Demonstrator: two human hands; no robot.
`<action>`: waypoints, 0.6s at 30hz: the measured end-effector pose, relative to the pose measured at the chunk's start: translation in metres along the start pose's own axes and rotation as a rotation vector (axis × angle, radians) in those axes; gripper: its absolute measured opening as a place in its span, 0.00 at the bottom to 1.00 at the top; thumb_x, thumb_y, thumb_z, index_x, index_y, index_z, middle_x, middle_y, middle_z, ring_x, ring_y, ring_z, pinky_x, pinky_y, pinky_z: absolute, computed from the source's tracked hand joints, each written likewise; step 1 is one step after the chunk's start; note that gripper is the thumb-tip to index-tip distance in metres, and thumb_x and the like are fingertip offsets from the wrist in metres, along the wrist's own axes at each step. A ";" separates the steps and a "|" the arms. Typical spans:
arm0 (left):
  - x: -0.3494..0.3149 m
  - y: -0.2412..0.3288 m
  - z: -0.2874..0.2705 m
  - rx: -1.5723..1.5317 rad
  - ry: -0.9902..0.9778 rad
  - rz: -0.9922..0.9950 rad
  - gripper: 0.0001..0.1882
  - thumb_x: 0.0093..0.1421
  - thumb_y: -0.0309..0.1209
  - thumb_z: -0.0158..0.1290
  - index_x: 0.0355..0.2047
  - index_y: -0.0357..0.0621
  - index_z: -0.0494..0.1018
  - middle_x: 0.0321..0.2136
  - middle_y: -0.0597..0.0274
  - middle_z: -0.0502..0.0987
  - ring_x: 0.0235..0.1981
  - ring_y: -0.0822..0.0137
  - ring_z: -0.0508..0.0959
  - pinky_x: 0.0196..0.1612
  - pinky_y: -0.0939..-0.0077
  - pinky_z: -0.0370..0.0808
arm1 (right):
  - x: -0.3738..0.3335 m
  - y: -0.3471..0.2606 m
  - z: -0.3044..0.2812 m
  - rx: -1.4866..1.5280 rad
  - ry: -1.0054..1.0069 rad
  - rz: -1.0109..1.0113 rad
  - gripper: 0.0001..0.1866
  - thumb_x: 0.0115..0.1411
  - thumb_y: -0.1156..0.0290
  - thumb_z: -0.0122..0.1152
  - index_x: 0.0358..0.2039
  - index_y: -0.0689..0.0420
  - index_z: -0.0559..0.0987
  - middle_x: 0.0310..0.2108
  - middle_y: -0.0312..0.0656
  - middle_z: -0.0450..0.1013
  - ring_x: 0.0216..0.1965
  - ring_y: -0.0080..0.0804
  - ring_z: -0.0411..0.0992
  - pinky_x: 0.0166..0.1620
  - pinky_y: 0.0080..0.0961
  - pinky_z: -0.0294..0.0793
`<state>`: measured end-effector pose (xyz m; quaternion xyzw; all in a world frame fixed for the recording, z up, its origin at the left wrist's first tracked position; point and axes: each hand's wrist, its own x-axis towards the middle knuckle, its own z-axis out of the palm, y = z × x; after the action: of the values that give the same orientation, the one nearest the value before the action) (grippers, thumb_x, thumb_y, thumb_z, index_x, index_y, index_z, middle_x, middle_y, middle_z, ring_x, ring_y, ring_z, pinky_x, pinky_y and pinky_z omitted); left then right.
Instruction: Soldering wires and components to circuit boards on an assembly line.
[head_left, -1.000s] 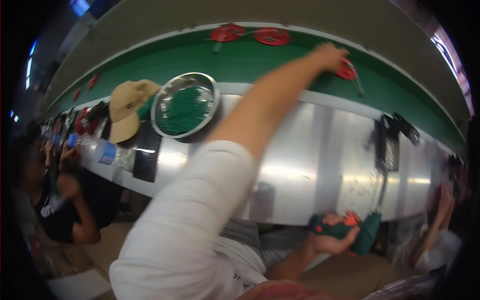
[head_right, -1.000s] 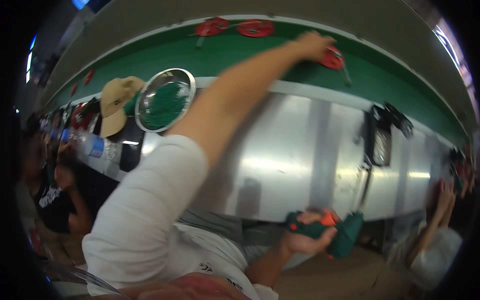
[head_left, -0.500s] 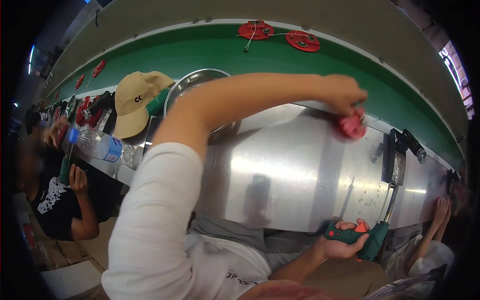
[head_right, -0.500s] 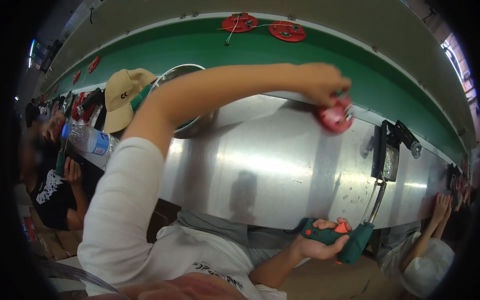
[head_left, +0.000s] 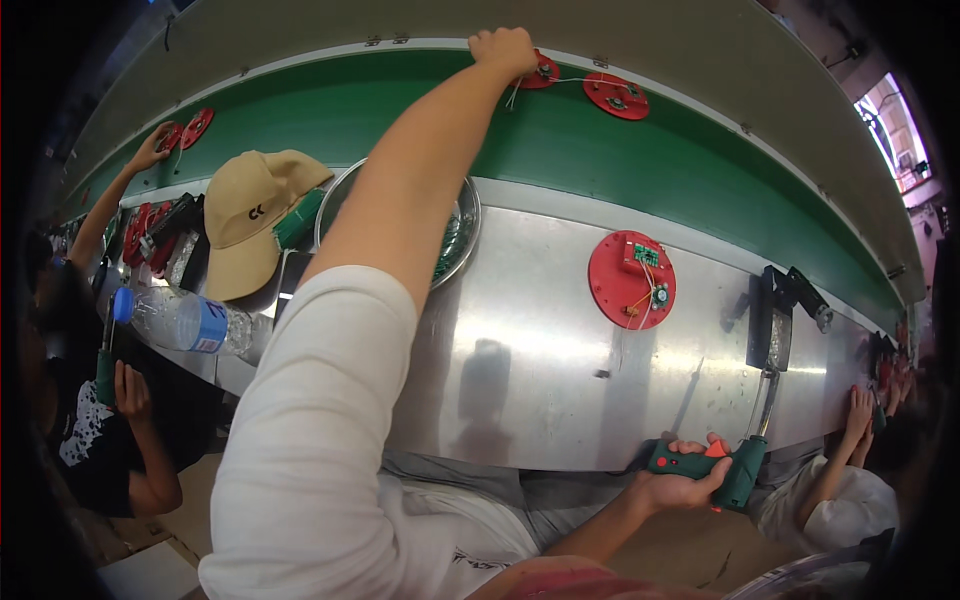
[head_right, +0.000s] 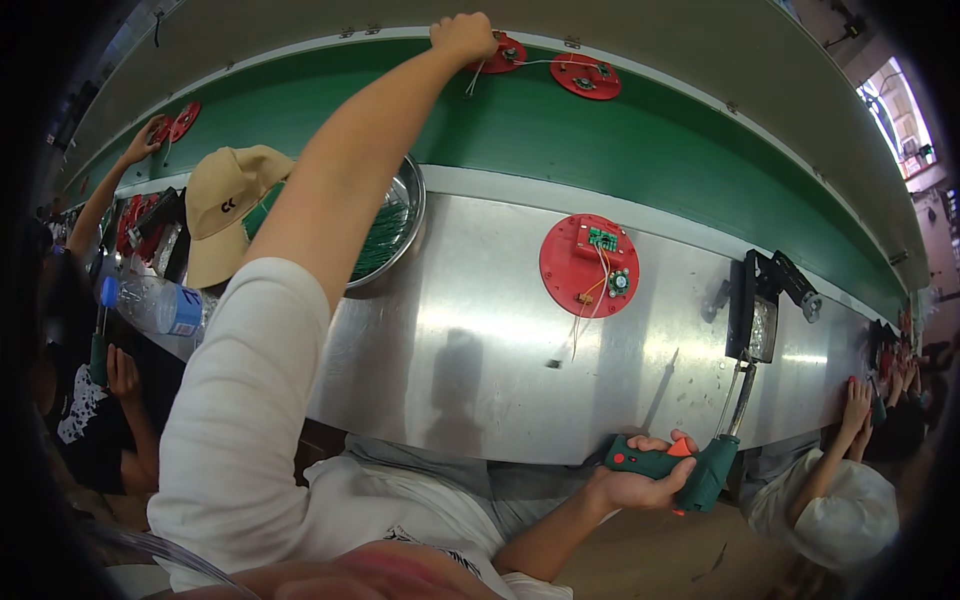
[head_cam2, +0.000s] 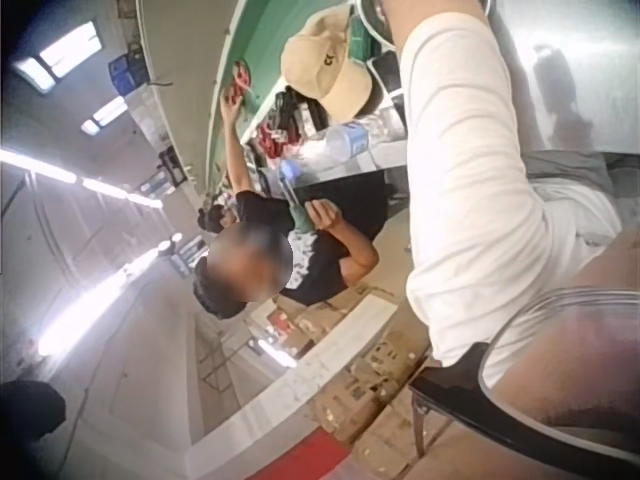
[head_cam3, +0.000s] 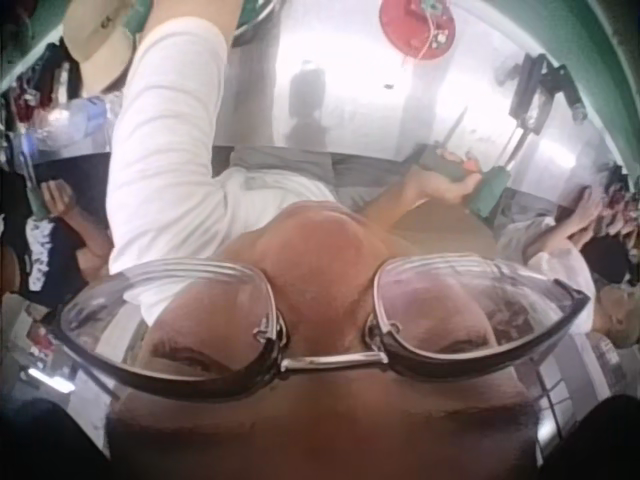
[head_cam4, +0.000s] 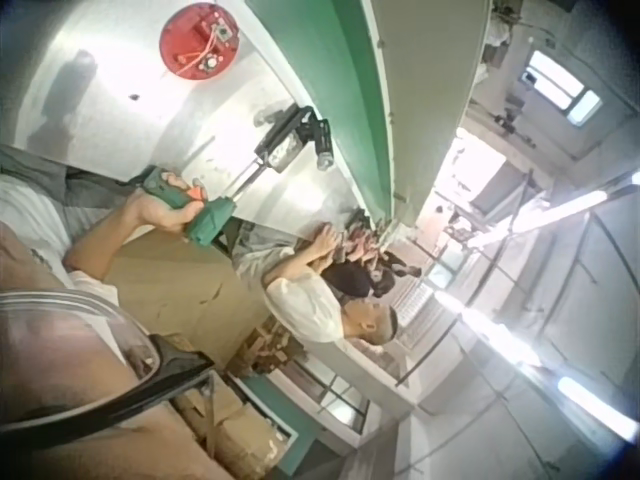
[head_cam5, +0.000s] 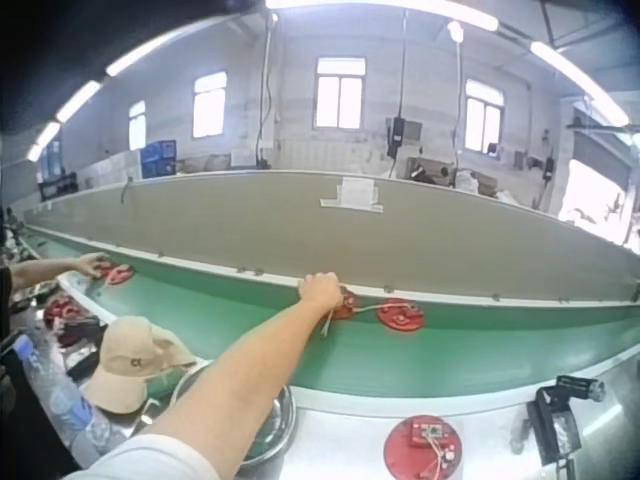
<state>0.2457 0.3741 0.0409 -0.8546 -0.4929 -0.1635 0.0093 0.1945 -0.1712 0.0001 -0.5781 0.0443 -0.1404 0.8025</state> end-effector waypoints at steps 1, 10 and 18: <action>0.005 -0.005 0.009 -0.114 -0.052 -0.099 0.21 0.52 0.42 0.59 0.47 0.52 0.80 0.50 0.54 0.79 0.57 0.54 0.75 0.56 0.58 0.70 | 0.002 0.002 0.001 0.002 0.018 -0.020 0.19 0.67 0.57 0.45 0.38 0.62 0.73 0.16 0.37 0.64 0.15 0.26 0.61 0.22 0.23 0.64; -0.061 0.000 -0.149 -0.263 0.169 -0.083 0.22 0.56 0.46 0.59 0.42 0.42 0.81 0.48 0.43 0.78 0.54 0.46 0.75 0.55 0.51 0.72 | 0.002 0.000 -0.004 0.052 -0.032 0.020 0.18 0.66 0.59 0.43 0.38 0.64 0.73 0.14 0.41 0.66 0.14 0.28 0.60 0.22 0.25 0.66; -0.198 -0.004 -0.239 -0.453 -0.421 0.459 0.15 0.54 0.40 0.58 0.31 0.41 0.84 0.28 0.51 0.83 0.29 0.58 0.84 0.35 0.66 0.80 | 0.006 -0.003 -0.011 0.064 -0.126 0.022 0.19 0.65 0.59 0.47 0.37 0.66 0.73 0.14 0.42 0.66 0.14 0.30 0.62 0.22 0.26 0.67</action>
<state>0.0866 0.1675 0.2091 -0.9379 -0.2314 -0.0830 -0.2446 0.1971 -0.1839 -0.0005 -0.5593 -0.0045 -0.0965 0.8233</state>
